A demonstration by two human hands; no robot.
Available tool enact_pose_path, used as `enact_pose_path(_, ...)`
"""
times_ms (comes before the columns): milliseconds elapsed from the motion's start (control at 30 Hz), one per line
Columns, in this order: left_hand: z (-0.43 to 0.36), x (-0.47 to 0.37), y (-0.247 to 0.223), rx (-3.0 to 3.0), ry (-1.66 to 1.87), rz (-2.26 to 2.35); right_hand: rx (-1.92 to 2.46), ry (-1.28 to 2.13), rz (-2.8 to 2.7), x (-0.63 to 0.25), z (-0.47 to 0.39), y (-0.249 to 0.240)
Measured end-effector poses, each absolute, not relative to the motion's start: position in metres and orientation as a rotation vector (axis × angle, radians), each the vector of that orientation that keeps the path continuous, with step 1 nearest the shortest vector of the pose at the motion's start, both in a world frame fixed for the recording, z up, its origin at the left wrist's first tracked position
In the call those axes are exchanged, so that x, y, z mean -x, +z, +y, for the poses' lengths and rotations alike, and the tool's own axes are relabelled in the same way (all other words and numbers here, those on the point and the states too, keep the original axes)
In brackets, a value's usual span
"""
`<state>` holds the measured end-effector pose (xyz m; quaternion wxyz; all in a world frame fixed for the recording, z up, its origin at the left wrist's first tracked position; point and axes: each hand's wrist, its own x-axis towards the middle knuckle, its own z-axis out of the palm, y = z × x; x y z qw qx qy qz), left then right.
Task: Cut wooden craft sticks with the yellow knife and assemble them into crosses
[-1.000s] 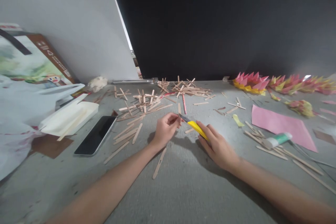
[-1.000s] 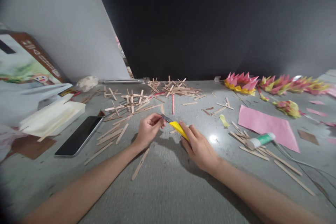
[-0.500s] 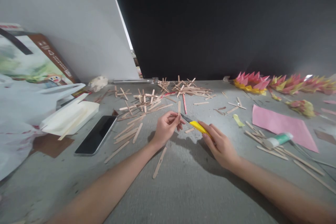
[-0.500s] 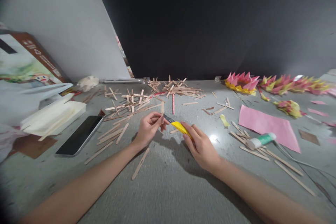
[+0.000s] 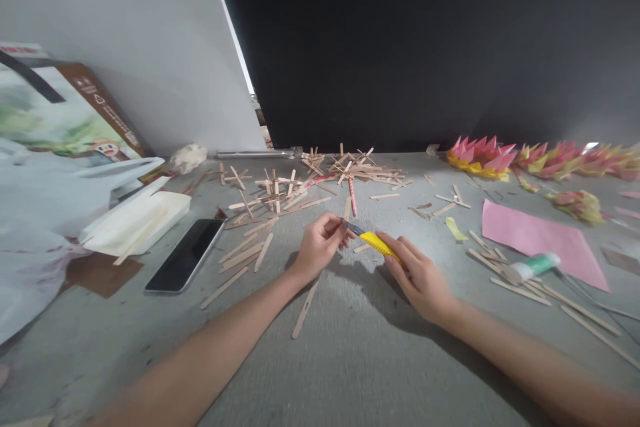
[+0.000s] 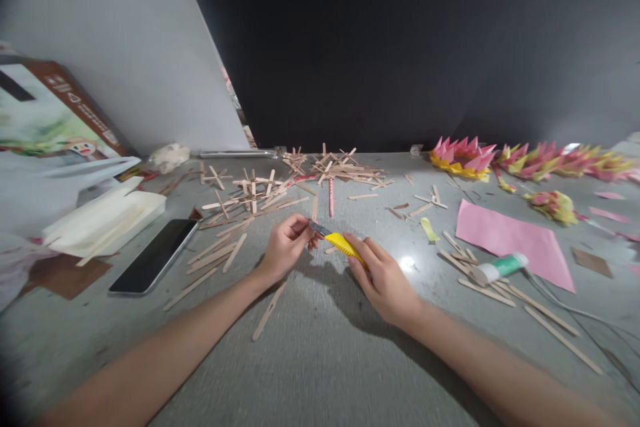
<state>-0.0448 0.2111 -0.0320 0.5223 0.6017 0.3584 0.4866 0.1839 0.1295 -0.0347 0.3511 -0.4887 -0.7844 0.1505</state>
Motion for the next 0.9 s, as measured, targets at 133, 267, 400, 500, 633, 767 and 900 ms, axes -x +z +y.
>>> enact_pose_path(133, 0.204, 0.031, -0.037, -1.268, 1.1, 0.772, 1.263, 0.419, -2.028, -0.186, 0.13, -0.038)
enact_pose_path(267, 0.198, 0.02, -0.042, -0.879, 0.998, 0.685, 1.251, 0.33, -2.008, -0.189, 0.131, -0.042)
enact_pose_path(400, 0.194, 0.021, -0.04, -0.694, 0.95, 0.681, 1.225, 0.262, -2.025, -0.189, 0.131, -0.042)
enact_pose_path(500, 0.192, 0.024, -0.037, -0.668, 0.948, 0.693, 1.174, 0.337, -2.047, -0.188, 0.131, -0.041)
enact_pose_path(633, 0.192, 0.024, -0.037, -0.554, 0.949, 0.69, 1.136, 0.4, -2.074, -0.185, 0.13, -0.042)
enact_pose_path(767, 0.196, 0.026, -0.038, -0.474, 0.934, 0.724, 1.095, 0.433, -2.15, -0.18, 0.13, -0.041)
enact_pose_path(900, 0.196, 0.03, -0.039, -0.456, 0.888, 0.747, 1.214, 0.371, -2.18, -0.176, 0.132, -0.04)
